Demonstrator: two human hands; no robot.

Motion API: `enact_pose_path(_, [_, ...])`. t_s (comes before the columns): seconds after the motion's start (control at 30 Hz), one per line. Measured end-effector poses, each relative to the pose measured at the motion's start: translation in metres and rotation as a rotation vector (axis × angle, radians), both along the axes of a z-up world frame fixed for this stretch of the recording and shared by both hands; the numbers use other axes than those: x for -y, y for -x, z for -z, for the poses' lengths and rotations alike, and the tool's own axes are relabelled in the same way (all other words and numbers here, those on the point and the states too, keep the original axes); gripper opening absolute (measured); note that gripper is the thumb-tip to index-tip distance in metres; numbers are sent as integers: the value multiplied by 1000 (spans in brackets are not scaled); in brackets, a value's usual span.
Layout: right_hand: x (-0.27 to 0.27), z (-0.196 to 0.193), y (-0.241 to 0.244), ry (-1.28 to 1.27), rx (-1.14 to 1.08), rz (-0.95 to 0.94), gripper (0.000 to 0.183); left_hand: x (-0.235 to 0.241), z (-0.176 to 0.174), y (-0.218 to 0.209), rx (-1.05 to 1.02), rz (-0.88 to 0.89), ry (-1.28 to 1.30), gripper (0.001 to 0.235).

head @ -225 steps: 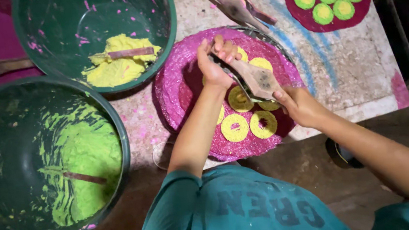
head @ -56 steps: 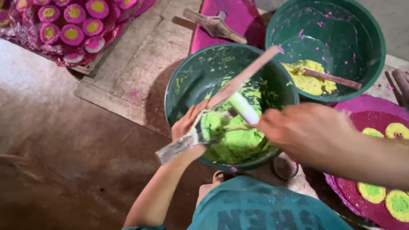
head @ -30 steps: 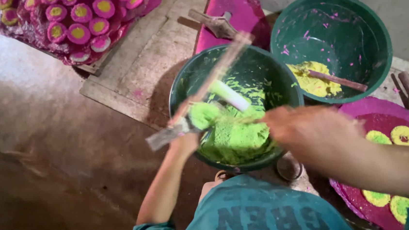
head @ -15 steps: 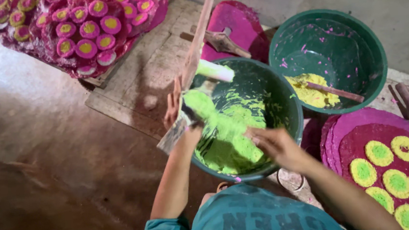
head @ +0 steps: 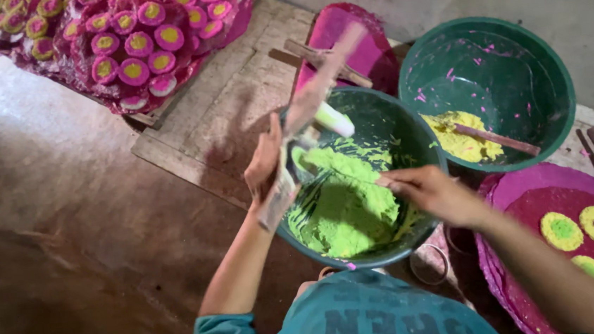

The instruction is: The person uses a wooden press to form circular yellow and green dough pieces on a pink glittery tray. They repeatedly scoop dough from green bowls, press it into shape, and arrange the finished pieces on the tray.

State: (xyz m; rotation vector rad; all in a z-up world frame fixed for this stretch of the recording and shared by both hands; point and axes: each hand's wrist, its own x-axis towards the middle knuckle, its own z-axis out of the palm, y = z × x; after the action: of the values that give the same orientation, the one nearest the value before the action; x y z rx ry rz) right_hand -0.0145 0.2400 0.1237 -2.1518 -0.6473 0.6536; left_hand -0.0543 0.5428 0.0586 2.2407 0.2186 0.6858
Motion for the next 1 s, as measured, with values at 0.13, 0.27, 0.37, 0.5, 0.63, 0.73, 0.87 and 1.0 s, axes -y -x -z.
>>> enact_pose_path(0.13, [-27, -41, -19, 269, 197, -372, 34, 16, 0, 18, -21, 165, -407, 75])
enact_pose_path(0.27, [-66, -42, 33, 791, 927, -550, 27, 31, -6, 25, -42, 467, -166, 89])
enact_pose_path(0.37, [-61, -57, 51, 642, 1284, -695, 32, 29, -6, 34, -70, 623, -8, 76])
enact_pose_path(0.5, [-32, -115, 59, 727, 1062, -604, 30, 12, -6, 38, -521, 562, 112, 37])
enact_pose_path(0.63, [-31, -156, 59, 655, 1089, -522, 32, -6, -15, 34, -2, 457, -254, 81])
enact_pose_path(0.73, [-52, -127, 49, 649, 1129, -577, 16, 7, -11, 34, -13, 522, -135, 89])
enact_pose_path(0.87, [-78, -60, 46, 661, 1376, -548, 25, 29, -8, 31, -127, 508, 20, 83])
enact_pose_path(1.0, [-76, -44, 46, 624, 1182, -664, 17, 24, -6, 42, -84, 501, -134, 84])
